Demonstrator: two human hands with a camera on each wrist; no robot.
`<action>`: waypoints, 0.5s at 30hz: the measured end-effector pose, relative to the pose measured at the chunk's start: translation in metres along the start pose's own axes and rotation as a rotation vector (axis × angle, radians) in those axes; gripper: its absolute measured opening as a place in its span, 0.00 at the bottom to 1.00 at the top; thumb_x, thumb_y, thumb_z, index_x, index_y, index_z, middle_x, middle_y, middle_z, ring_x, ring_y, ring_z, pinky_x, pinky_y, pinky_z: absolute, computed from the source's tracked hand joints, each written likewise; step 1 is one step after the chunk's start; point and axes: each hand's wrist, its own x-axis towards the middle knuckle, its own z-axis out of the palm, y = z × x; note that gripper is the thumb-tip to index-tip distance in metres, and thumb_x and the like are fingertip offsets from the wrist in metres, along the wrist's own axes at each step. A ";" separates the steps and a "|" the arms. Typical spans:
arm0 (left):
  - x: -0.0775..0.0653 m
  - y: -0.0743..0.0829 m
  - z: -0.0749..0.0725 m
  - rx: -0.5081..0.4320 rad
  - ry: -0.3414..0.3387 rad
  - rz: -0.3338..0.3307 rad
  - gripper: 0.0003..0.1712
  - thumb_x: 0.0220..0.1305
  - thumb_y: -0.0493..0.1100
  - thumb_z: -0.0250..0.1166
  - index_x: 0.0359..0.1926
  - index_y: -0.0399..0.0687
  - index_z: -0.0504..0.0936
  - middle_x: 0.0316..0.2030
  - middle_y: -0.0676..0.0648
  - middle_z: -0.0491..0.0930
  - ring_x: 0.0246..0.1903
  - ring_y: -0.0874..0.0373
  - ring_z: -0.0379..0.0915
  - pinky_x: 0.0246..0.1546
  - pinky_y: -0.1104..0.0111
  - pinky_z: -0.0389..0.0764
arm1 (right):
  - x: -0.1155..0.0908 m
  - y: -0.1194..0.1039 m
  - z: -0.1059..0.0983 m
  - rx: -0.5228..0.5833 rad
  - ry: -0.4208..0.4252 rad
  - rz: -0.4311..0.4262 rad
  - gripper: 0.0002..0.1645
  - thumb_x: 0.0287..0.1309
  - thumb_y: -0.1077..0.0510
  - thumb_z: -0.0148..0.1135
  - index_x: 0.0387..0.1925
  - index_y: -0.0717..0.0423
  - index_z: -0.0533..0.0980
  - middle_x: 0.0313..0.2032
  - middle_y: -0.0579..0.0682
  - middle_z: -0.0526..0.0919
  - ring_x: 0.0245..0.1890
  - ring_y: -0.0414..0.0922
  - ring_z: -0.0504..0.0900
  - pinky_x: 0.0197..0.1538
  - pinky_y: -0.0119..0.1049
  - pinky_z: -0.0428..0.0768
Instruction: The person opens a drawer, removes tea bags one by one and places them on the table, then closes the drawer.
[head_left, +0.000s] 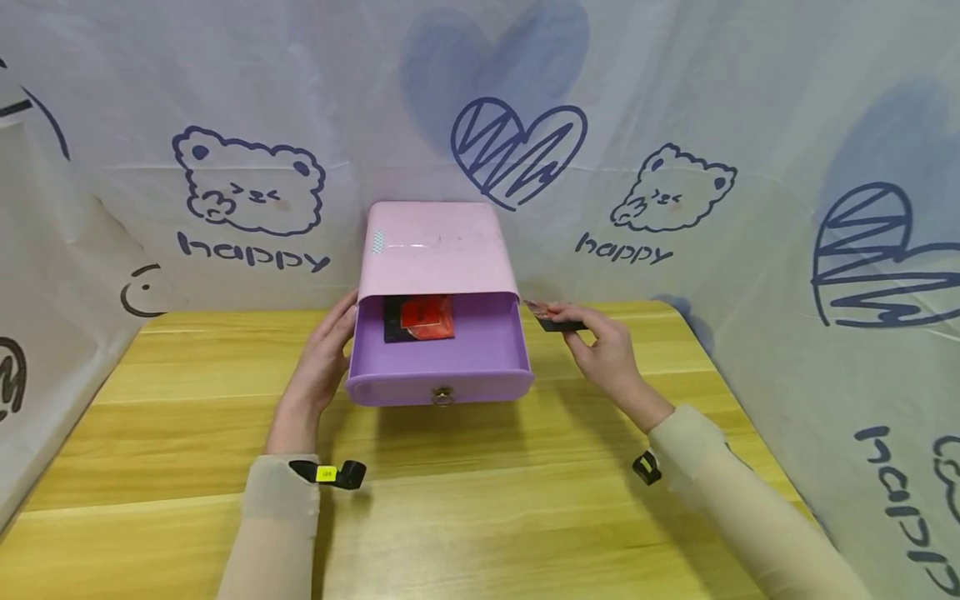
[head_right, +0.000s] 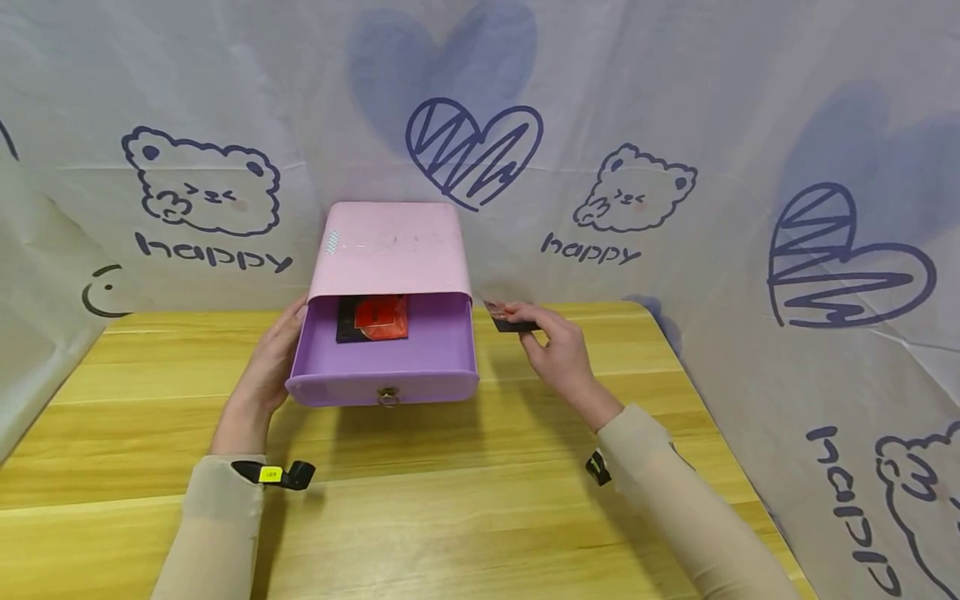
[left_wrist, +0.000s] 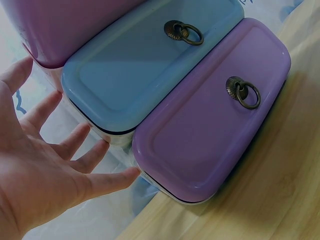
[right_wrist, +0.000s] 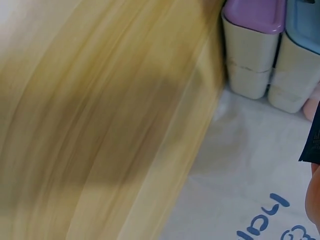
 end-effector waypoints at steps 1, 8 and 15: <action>0.000 0.000 0.000 0.000 0.000 0.000 0.28 0.66 0.55 0.51 0.66 0.62 0.60 0.67 0.50 0.54 0.61 0.53 0.49 0.59 0.41 0.50 | -0.001 0.002 0.000 -0.013 -0.015 0.011 0.17 0.48 0.72 0.60 0.38 0.50 0.79 0.45 0.48 0.82 0.47 0.41 0.75 0.51 0.38 0.75; 0.000 0.000 0.000 0.002 0.001 0.005 0.28 0.67 0.54 0.50 0.66 0.61 0.60 0.67 0.50 0.53 0.61 0.53 0.49 0.60 0.41 0.50 | -0.008 0.015 0.003 -0.084 -0.115 0.040 0.18 0.49 0.69 0.61 0.41 0.48 0.78 0.47 0.44 0.80 0.48 0.38 0.73 0.51 0.41 0.75; 0.000 0.000 0.000 0.000 0.006 0.004 0.27 0.67 0.54 0.49 0.66 0.61 0.60 0.67 0.49 0.54 0.61 0.53 0.49 0.60 0.42 0.51 | -0.012 0.025 0.009 -0.123 -0.191 0.020 0.19 0.47 0.70 0.61 0.41 0.48 0.77 0.47 0.46 0.80 0.48 0.39 0.73 0.51 0.42 0.75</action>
